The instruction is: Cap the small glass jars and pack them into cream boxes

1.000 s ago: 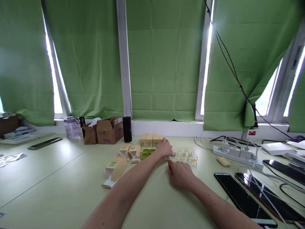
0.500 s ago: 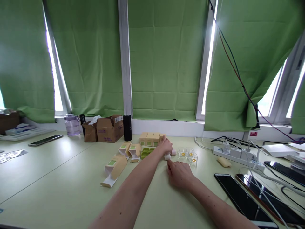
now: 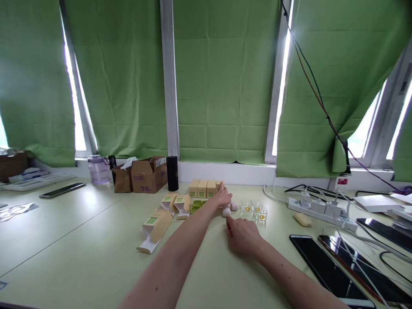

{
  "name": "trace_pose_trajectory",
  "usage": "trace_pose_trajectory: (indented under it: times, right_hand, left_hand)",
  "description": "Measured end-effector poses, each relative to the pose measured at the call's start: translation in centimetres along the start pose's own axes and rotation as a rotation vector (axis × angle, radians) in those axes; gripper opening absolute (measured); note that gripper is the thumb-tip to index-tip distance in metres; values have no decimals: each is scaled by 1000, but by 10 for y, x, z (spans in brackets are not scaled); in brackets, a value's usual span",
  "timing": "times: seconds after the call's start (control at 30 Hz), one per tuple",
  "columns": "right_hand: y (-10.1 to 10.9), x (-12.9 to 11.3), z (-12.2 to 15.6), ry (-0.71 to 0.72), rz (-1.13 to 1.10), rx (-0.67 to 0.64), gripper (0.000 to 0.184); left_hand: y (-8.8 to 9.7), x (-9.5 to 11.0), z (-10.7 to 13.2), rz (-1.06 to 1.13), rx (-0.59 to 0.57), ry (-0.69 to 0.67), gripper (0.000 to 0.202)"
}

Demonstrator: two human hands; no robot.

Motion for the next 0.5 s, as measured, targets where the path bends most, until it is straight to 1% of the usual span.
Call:
trace_pose_trajectory:
  times: [0.1,0.17,0.27,0.37,0.4,0.47,0.5]
  right_hand:
    - [1,0,1,2,-13,0,23]
    - [2,0,1,0,-24,8,23]
    - [3,-1,2,-2,-29,6,22]
    - [3,-2,4,-4,-25,-4,23]
    - [3,-2,4,-6,-25,-7,24]
    - [4,-3,5,-9,-27,-12,24]
    - [4,-3,5,-8,-28,-11,24]
  left_hand:
    - [12,6,16,17,20,-7,62]
    - [27,12,31,18,51,-50,61]
    - [60,18,65,24,114,-124,55]
    - [99,16,108,32,177,-144,49]
    - [114,14,124,33,236,-151,48]
    - [137,8,155,-25,326,-123,46]
    - [144,3,169,-69,344,-83,44]
Point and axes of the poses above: each hand's wrist, its own z-axis away from the middle knuckle, its own y-axis out of the back of the hand, x = y × z, the point moved 6 cm from there along -z, towards the middle knuckle, and after that the axes turned 13 degrees about -y, right-handed, at the moved point
